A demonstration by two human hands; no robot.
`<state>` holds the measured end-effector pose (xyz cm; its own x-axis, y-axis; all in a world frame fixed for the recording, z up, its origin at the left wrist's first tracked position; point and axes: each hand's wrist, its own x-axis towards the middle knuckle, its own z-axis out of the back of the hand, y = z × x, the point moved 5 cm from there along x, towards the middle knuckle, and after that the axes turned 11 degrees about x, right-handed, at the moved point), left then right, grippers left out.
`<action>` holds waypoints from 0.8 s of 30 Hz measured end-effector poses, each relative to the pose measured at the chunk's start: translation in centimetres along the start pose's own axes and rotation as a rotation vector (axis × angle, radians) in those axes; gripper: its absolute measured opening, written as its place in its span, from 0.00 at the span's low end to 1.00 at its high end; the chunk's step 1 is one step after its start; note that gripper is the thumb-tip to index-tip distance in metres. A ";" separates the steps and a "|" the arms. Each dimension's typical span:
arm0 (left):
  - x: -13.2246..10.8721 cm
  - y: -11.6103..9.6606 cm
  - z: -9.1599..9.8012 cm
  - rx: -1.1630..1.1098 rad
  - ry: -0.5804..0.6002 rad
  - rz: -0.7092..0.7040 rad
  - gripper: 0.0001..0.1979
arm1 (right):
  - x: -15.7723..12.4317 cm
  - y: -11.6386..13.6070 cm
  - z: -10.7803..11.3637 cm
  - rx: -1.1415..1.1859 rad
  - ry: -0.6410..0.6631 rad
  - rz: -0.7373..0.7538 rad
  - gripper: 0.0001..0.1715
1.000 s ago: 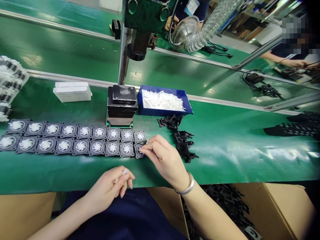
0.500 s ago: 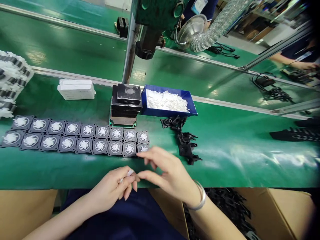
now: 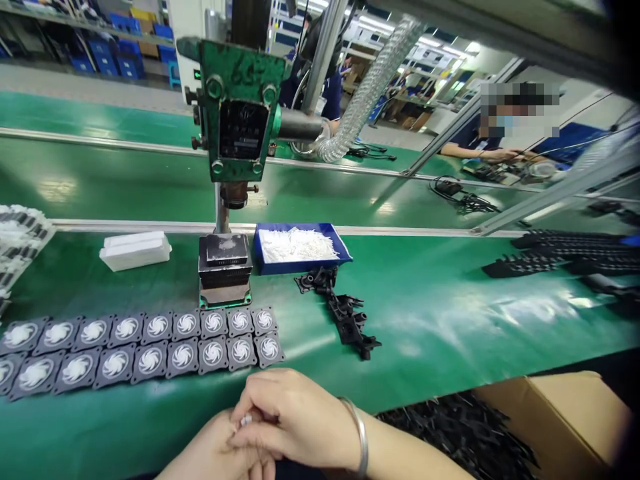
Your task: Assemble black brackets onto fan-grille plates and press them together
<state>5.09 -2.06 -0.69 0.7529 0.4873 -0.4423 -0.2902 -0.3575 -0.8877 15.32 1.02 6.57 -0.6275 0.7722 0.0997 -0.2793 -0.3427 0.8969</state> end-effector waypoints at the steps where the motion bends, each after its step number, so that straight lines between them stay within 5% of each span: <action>1: 0.2 0.2 0.1 0.000 -0.010 0.011 0.33 | 0.1 0.0 0.1 -0.029 -0.005 -0.017 0.13; 5: 0.9 0.9 0.3 -0.031 -0.013 -0.008 0.34 | 0.5 0.3 1.2 -0.078 0.058 -0.069 0.05; 13: 2.0 3.9 0.8 0.172 0.021 -0.129 0.33 | 0.8 0.5 0.8 0.061 0.184 0.019 0.05; 24: 1.6 1.9 1.0 0.180 0.023 -0.203 0.32 | 0.9 0.6 1.5 -0.030 0.192 -0.120 0.05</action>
<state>5.13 -1.20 -3.20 0.8190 0.5157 -0.2516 -0.2308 -0.1055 -0.9673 15.65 2.34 7.87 -0.7146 0.6932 -0.0938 -0.3801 -0.2722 0.8840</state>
